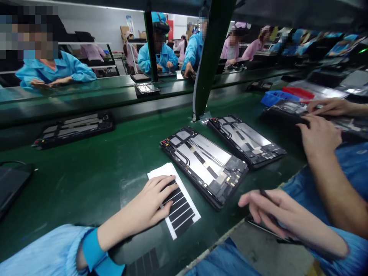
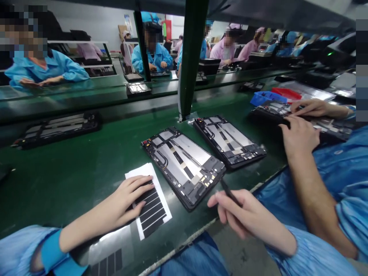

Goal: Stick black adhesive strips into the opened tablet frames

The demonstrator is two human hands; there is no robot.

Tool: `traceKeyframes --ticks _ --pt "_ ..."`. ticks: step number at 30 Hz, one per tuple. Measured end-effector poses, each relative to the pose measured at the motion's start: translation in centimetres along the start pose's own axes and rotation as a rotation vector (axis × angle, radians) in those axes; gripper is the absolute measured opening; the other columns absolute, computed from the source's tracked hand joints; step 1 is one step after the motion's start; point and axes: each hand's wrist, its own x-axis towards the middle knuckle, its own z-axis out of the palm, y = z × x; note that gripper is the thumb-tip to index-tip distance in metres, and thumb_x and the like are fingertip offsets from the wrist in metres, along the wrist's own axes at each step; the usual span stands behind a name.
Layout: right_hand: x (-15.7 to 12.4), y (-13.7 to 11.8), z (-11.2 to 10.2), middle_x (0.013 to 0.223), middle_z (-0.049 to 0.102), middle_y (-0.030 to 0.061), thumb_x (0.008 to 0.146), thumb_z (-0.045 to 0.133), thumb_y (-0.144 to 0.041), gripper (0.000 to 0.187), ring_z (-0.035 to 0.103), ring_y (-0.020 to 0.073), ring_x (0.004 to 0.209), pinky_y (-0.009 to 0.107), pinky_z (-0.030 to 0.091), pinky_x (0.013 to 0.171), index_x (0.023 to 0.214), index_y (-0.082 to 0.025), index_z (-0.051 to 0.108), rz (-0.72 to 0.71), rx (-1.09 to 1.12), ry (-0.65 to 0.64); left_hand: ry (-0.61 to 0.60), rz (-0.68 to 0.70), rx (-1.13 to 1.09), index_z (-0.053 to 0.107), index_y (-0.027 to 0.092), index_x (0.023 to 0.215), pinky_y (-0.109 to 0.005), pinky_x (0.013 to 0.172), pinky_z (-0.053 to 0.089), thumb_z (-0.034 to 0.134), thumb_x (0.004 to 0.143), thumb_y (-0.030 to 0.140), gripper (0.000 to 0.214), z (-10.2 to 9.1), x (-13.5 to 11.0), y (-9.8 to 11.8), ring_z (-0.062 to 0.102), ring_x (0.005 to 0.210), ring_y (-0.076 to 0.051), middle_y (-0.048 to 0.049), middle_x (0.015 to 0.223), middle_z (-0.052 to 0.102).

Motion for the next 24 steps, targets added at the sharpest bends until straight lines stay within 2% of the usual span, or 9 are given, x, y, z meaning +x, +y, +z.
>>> traceKeyframes --ticks 2,4,5,7,9,11,14,18,24 --pt "0.3 -1.3 0.5 0.048 0.055 0.0044 0.083 0.033 -0.058 0.054 0.049 0.0096 0.037 0.020 0.034 0.037 0.075 -0.013 0.062 -0.124 -0.038 0.068 0.044 0.012 0.026 0.042 0.019 0.119 -0.044 0.096 0.033 0.035 0.086 0.018 0.033 0.0 0.1 0.3 0.030 0.120 -0.025 -0.0103 0.130 0.036" --pt "1.1 -2.9 1.3 0.047 0.053 0.0038 0.086 0.027 -0.055 0.057 0.051 0.0104 0.041 0.020 0.036 0.039 0.064 -0.014 0.060 -0.193 -0.103 0.109 0.090 0.029 0.048 0.045 0.017 0.112 -0.044 0.094 0.033 0.034 0.086 0.016 0.028 -0.1 0.2 0.9 0.033 0.115 -0.026 -0.0118 0.123 0.041" --pt "1.6 -3.7 1.8 0.045 0.051 0.0025 0.087 0.026 -0.052 0.056 0.050 0.0099 0.039 0.020 0.036 0.038 0.061 -0.014 0.057 -0.221 -0.147 0.087 0.084 0.042 0.037 0.046 0.016 0.110 -0.044 0.092 0.034 0.035 0.087 0.016 0.026 -0.2 0.2 1.3 0.034 0.112 -0.025 -0.0116 0.119 0.043" --pt "2.7 -5.0 2.9 0.047 0.051 0.0010 0.089 0.031 -0.044 0.047 0.051 0.0096 0.042 0.020 0.039 0.043 0.062 -0.015 0.055 -0.350 -0.258 -0.005 0.017 0.063 -0.032 0.047 0.018 0.107 -0.041 0.090 0.035 0.038 0.087 0.020 0.022 -0.4 0.4 1.8 0.035 0.108 -0.024 -0.0099 0.114 0.045" --pt "3.6 -5.8 3.8 0.064 0.059 0.0030 0.086 0.044 -0.035 0.029 0.058 0.0117 0.060 0.023 0.046 0.059 0.071 -0.015 0.058 -0.564 -0.366 -0.100 -0.053 0.062 -0.123 0.048 0.020 0.104 -0.039 0.089 0.036 0.044 0.085 0.025 0.020 -0.6 0.9 2.0 0.034 0.106 -0.024 -0.0083 0.114 0.044" --pt "4.2 -5.8 4.5 0.079 0.061 0.0044 0.081 0.055 -0.028 0.013 0.059 0.0127 0.073 0.024 0.046 0.069 0.082 -0.015 0.058 -0.705 -0.418 -0.153 -0.090 0.044 -0.187 0.049 0.020 0.101 -0.039 0.088 0.035 0.047 0.084 0.026 0.018 -0.7 1.4 1.8 0.034 0.105 -0.023 -0.0074 0.115 0.042" --pt "4.7 -5.0 5.0 0.082 0.061 0.0042 0.080 0.057 -0.023 0.011 0.060 0.0114 0.072 0.022 0.047 0.066 0.087 -0.014 0.054 -0.712 -0.398 -0.203 -0.118 0.028 -0.217 0.050 0.020 0.098 -0.040 0.087 0.033 0.050 0.082 0.026 0.017 -0.7 2.1 1.2 0.034 0.101 -0.023 -0.0069 0.112 0.042" --pt "4.5 -3.9 5.2 0.077 0.059 0.0043 0.078 0.058 -0.020 0.007 0.058 0.0120 0.070 0.023 0.047 0.064 0.080 -0.014 0.054 -0.735 -0.422 -0.239 -0.117 0.009 -0.203 0.051 0.020 0.096 -0.041 0.083 0.033 0.055 0.078 0.035 0.024 -0.3 2.4 0.9 0.033 0.098 -0.024 -0.0077 0.110 0.041" --pt "4.4 -3.7 5.3 0.077 0.058 0.0043 0.079 0.057 -0.017 0.005 0.056 0.0118 0.070 0.023 0.047 0.063 0.079 -0.014 0.053 -0.771 -0.394 -0.219 -0.085 -0.001 -0.182 0.051 0.020 0.095 -0.041 0.081 0.032 0.056 0.076 0.036 0.025 0.2 2.3 1.1 0.033 0.098 -0.025 -0.0073 0.109 0.041"
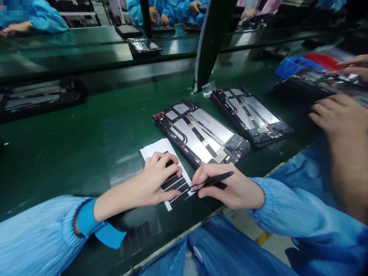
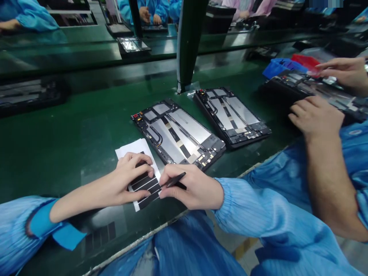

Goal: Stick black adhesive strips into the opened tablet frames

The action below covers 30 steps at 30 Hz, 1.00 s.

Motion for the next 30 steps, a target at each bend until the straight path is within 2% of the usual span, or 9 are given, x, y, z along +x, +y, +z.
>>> traceKeyframes --ticks 6,10,13,15,19,22,30 --pt "0.2 -0.4 0.4 0.070 0.058 0.0037 0.078 0.058 -0.018 0.007 0.055 0.0114 0.063 0.022 0.045 0.057 0.076 -0.013 0.054 -0.029 -0.086 0.047 -0.007 -0.016 -0.006 0.051 0.020 0.094 -0.042 0.080 0.033 0.054 0.077 0.037 0.024 -0.3 0.0 -0.2 0.034 0.098 -0.025 -0.0073 0.110 0.041" --pt "0.7 -1.0 -1.1 0.064 0.057 0.0017 0.078 0.058 -0.018 0.006 0.054 0.0095 0.056 0.020 0.045 0.052 0.073 -0.014 0.056 -0.031 -0.090 0.055 -0.004 -0.032 0.027 0.051 0.019 0.093 -0.042 0.080 0.035 0.053 0.078 0.039 0.025 -0.8 0.0 -0.6 0.035 0.097 -0.025 -0.0078 0.108 0.042" --pt "2.6 -0.4 -2.7 0.064 0.057 0.0011 0.079 0.057 -0.022 0.011 0.057 0.0102 0.056 0.021 0.047 0.051 0.070 -0.015 0.053 0.061 -0.055 0.223 0.033 0.025 0.029 0.050 0.018 0.092 -0.039 0.080 0.037 0.052 0.080 0.037 0.023 -1.1 0.3 -0.7 0.038 0.096 -0.023 -0.0082 0.106 0.043" --pt "4.3 0.8 -3.1 0.062 0.054 -0.0006 0.079 0.056 -0.024 0.016 0.057 0.0094 0.051 0.020 0.046 0.045 0.068 -0.016 0.048 0.091 0.018 0.363 0.106 0.026 -0.017 0.047 0.017 0.086 -0.034 0.077 0.040 0.049 0.082 0.034 0.018 -1.3 0.6 -0.8 0.042 0.092 -0.020 -0.0086 0.105 0.043" --pt "6.9 3.1 -2.2 0.059 0.050 -0.0028 0.080 0.053 -0.023 0.021 0.054 0.0067 0.043 0.017 0.042 0.037 0.063 -0.016 0.043 -0.005 0.089 0.518 0.277 -0.043 -0.098 0.035 0.018 0.074 -0.031 0.073 0.042 0.045 0.083 0.028 0.017 -1.3 1.3 -1.3 0.046 0.091 -0.018 -0.0092 0.107 0.043" --pt "7.3 3.8 -1.5 0.059 0.048 -0.0026 0.080 0.052 -0.018 0.020 0.053 0.0063 0.043 0.017 0.042 0.037 0.061 -0.016 0.044 -0.064 0.084 0.531 0.330 -0.034 -0.141 0.031 0.019 0.076 -0.032 0.078 0.042 0.047 0.082 0.024 0.018 -1.1 1.6 -2.0 0.044 0.102 -0.020 -0.0106 0.112 0.042" --pt "7.2 3.5 -1.6 0.055 0.046 -0.0024 0.078 0.051 -0.016 0.022 0.046 0.0059 0.043 0.019 0.038 0.039 0.058 -0.016 0.043 -0.071 -0.049 0.482 0.268 0.043 -0.153 0.033 0.019 0.079 -0.036 0.086 0.039 0.048 0.081 0.019 0.015 -0.9 1.5 -2.2 0.039 0.113 -0.021 -0.0132 0.120 0.041"
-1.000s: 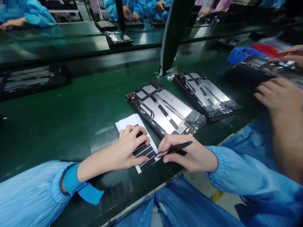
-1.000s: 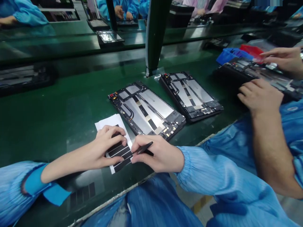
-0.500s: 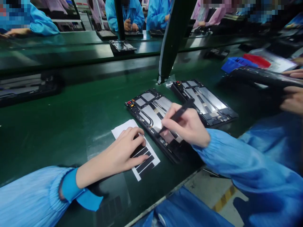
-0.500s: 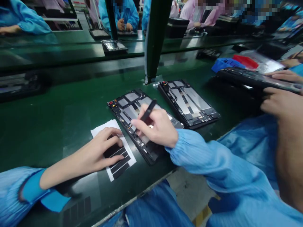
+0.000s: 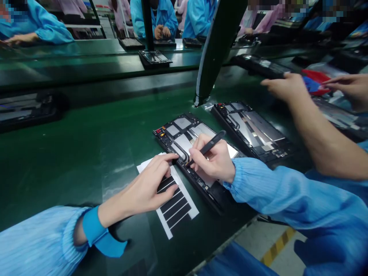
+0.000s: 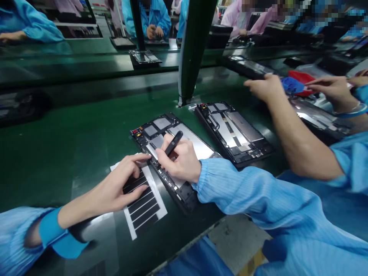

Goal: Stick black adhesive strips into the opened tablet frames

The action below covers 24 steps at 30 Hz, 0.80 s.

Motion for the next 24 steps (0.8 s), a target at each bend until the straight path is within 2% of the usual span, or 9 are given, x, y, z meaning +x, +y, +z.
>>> traceKeyframes --ticks 9,14,17,19,21,24 --pt "0.1 0.3 0.2 0.063 0.047 -0.0002 0.080 0.049 -0.015 0.018 0.046 0.0074 0.052 0.020 0.038 0.045 0.063 -0.016 0.044 -0.070 -0.062 -0.050 -0.011 0.063 0.015 0.035 0.018 0.077 -0.037 0.086 0.038 0.046 0.080 0.018 0.012 -0.2 0.1 0.1 0.039 0.111 -0.022 -0.0123 0.120 0.044" --pt "-0.3 0.3 0.0 0.065 0.049 0.0014 0.078 0.050 -0.013 0.013 0.049 0.0102 0.058 0.024 0.040 0.051 0.067 -0.015 0.045 -0.246 -0.060 -0.151 -0.047 0.120 0.020 0.036 0.018 0.077 -0.036 0.083 0.040 0.045 0.081 0.016 0.010 -0.2 0.1 0.0 0.041 0.104 -0.021 -0.0108 0.121 0.043" --pt "-0.6 0.6 0.1 0.066 0.051 0.0019 0.077 0.051 -0.011 0.011 0.049 0.0101 0.058 0.024 0.040 0.050 0.068 -0.015 0.045 -0.282 -0.044 -0.205 -0.059 0.133 0.032 0.037 0.018 0.076 -0.033 0.080 0.041 0.042 0.081 0.013 0.009 -0.3 0.2 0.0 0.042 0.099 -0.020 -0.0100 0.108 0.050" --pt "-0.7 0.9 0.1 0.064 0.050 0.0010 0.076 0.053 -0.011 0.012 0.049 0.0098 0.056 0.024 0.040 0.049 0.068 -0.016 0.045 -0.275 -0.021 -0.167 -0.063 0.145 0.096 0.039 0.017 0.075 -0.032 0.077 0.042 0.040 0.081 0.011 0.009 -0.3 0.5 0.3 0.044 0.091 -0.019 -0.0081 0.092 0.052" --pt "-0.7 0.9 -0.2 0.062 0.048 0.0000 0.076 0.054 -0.012 0.015 0.048 0.0099 0.055 0.024 0.040 0.049 0.066 -0.017 0.044 -0.275 0.021 -0.051 -0.079 0.169 0.221 0.042 0.016 0.074 -0.033 0.075 0.041 0.038 0.080 0.009 0.010 0.0 0.9 0.7 0.044 0.086 -0.019 -0.0073 0.082 0.052" --pt "-0.9 -0.3 -0.9 0.062 0.048 0.0002 0.078 0.054 -0.016 0.017 0.050 0.0110 0.055 0.026 0.042 0.052 0.065 -0.018 0.044 -0.243 0.046 0.139 -0.101 0.211 0.377 0.047 0.014 0.077 -0.035 0.078 0.039 0.037 0.081 0.009 0.011 0.0 1.6 1.4 0.043 0.087 -0.022 -0.0094 0.088 0.054"
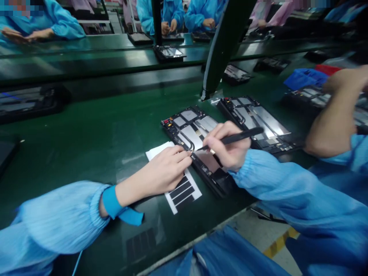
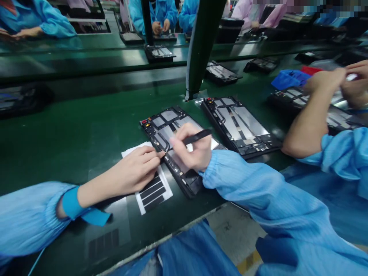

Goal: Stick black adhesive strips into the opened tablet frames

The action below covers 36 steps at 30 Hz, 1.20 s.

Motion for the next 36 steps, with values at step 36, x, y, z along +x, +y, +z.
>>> traceKeyframes --ticks 36 --pt "-3.1 -8.4 4.2 0.070 0.058 0.0028 0.081 0.055 -0.028 0.016 0.059 0.0112 0.064 0.022 0.049 0.057 0.074 -0.014 0.057 0.378 0.303 -0.264 -0.567 -0.475 -0.199 0.049 0.017 0.076 -0.022 0.052 0.034 0.058 0.069 0.046 0.031 -4.4 -7.0 1.7 0.045 0.065 -0.013 -0.0011 0.079 0.045"
